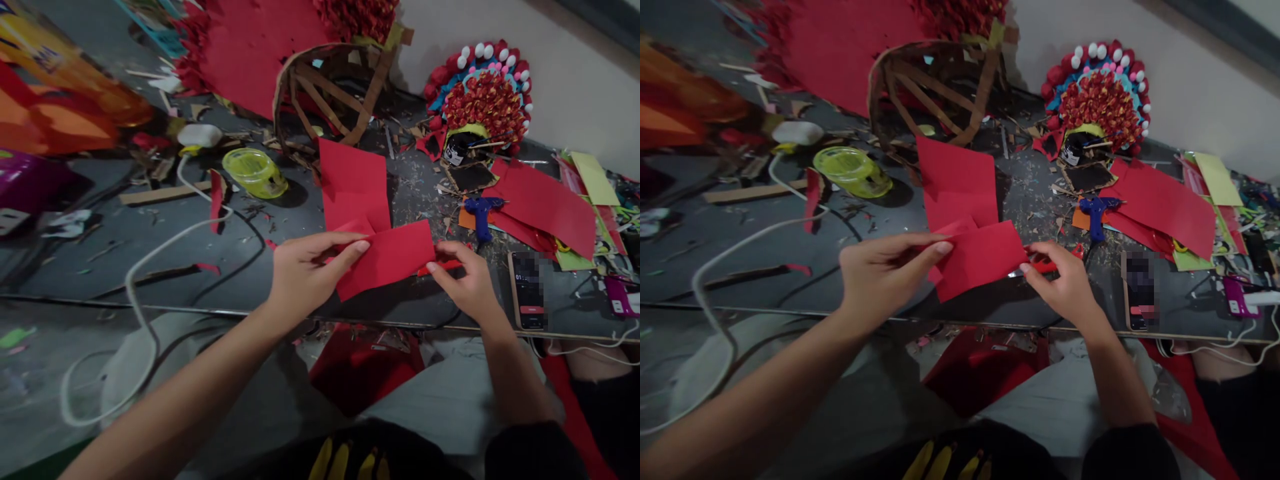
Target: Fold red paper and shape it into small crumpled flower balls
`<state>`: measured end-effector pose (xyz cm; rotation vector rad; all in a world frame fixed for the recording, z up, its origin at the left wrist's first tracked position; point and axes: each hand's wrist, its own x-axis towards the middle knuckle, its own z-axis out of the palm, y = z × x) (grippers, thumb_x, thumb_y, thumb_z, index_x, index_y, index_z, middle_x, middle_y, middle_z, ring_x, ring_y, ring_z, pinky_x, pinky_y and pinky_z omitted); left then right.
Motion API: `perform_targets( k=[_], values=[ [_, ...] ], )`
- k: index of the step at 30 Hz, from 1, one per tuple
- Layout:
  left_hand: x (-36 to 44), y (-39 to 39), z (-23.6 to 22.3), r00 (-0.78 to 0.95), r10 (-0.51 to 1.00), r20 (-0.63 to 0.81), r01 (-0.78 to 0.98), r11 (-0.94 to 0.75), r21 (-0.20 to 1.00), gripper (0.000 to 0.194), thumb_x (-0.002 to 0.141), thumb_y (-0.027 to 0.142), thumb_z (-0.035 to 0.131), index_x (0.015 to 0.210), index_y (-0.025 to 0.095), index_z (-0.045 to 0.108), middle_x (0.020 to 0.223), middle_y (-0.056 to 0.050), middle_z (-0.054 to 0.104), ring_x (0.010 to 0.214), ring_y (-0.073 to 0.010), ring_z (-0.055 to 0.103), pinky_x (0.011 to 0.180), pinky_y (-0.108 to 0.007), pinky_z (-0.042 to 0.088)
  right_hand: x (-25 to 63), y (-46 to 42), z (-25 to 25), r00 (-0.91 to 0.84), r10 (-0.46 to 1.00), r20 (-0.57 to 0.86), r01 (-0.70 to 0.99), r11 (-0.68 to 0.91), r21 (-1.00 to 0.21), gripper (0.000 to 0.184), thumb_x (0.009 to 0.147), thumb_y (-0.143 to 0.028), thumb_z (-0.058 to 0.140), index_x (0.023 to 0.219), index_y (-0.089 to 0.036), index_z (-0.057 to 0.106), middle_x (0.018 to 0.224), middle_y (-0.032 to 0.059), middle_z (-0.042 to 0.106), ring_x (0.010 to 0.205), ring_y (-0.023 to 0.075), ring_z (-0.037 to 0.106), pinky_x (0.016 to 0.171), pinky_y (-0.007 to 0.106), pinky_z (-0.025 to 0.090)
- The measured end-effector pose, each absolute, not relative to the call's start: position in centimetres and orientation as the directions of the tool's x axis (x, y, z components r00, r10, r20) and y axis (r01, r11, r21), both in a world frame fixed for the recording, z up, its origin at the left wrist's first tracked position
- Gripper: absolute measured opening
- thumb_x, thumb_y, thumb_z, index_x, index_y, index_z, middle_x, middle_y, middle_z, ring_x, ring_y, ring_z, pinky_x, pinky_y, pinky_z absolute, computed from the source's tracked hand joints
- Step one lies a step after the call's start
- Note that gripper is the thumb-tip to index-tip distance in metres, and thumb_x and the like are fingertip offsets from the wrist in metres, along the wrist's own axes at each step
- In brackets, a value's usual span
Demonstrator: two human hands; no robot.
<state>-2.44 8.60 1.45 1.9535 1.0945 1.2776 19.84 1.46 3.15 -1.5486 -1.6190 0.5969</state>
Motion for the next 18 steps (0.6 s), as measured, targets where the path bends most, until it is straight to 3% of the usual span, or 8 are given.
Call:
perform_targets(
  k=[4, 7, 10, 15, 18],
  values=[
    [-2.0, 8.9, 0.7, 0.226, 0.912, 0.343, 0.258, -0.396, 0.881, 0.015, 0.083, 0.028, 0.062, 0.092, 0.021, 0.072, 0.089, -0.002, 0.074, 0.075, -0.016, 0.069, 0.065, -0.023, 0.058, 19.4, 1.5, 2.3, 0.052, 0.997, 0.049, 0.347, 0.028, -0.938, 0.031, 0.078, -0.037, 0.063, 0.106, -0.023, 0.061, 0.101, 0.0049, 0.069, 0.085, 0.0147, 0.065, 0.079, 0.031, 0.053],
    [-2.0, 9.2, 0.5, 0.245, 0.913, 0.325, 0.228, -0.381, 0.896, 0.018, 0.085, 0.029, 0.06, 0.097, 0.021, 0.07, 0.096, -0.004, 0.073, 0.085, -0.0172, 0.068, 0.075, -0.027, 0.057, 19.5, 1.6, 2.2, 0.046, 0.998, -0.035, 0.203, -0.043, -0.978, 0.029, 0.074, -0.038, 0.067, 0.098, -0.023, 0.063, 0.093, 0.0028, 0.069, 0.083, 0.0138, 0.064, 0.079, 0.03, 0.052],
    [-1.9, 9.2, 0.8, 0.366, 0.86, 0.355, 0.221, -0.451, 0.865, 0.027, 0.086, 0.039, 0.059, 0.1, 0.019, 0.069, 0.102, -0.008, 0.07, 0.094, -0.0203, 0.066, 0.084, -0.032, 0.055, 19.4, 1.8, 2.6, 0.04, 0.994, -0.097, 0.164, -0.103, -0.981, 0.02, 0.069, -0.038, 0.071, 0.076, -0.021, 0.063, 0.072, -0.0014, 0.064, 0.067, 0.0107, 0.058, 0.068, 0.026, 0.049],
    [-1.8, 8.6, 1.5, 0.64, 0.72, 0.269, 0.281, -0.545, 0.79, 0.079, 0.063, 0.062, 0.072, 0.124, 0.014, 0.055, 0.127, -0.016, 0.055, 0.119, -0.0313, 0.052, 0.103, -0.046, 0.042, 19.1, 1.9, 3.0, 0.076, 0.992, -0.105, 0.126, -0.114, -0.985, 0.033, 0.067, -0.045, 0.072, 0.059, -0.019, 0.055, 0.055, -0.0058, 0.048, 0.052, 0.0071, 0.042, 0.054, 0.022, 0.036],
    [-1.9, 8.6, 1.6, 0.691, 0.707, 0.149, 0.266, -0.44, 0.857, 0.072, 0.07, 0.056, 0.07, 0.127, 0.016, 0.052, 0.13, -0.015, 0.054, 0.119, -0.0306, 0.052, 0.104, -0.045, 0.041, 19.4, 2.0, 3.1, 0.045, 0.994, -0.103, 0.112, -0.108, -0.988, 0.038, 0.064, -0.05, 0.074, 0.058, -0.019, 0.053, 0.055, -0.0055, 0.047, 0.053, 0.0076, 0.04, 0.054, 0.022, 0.035]
  ],
)
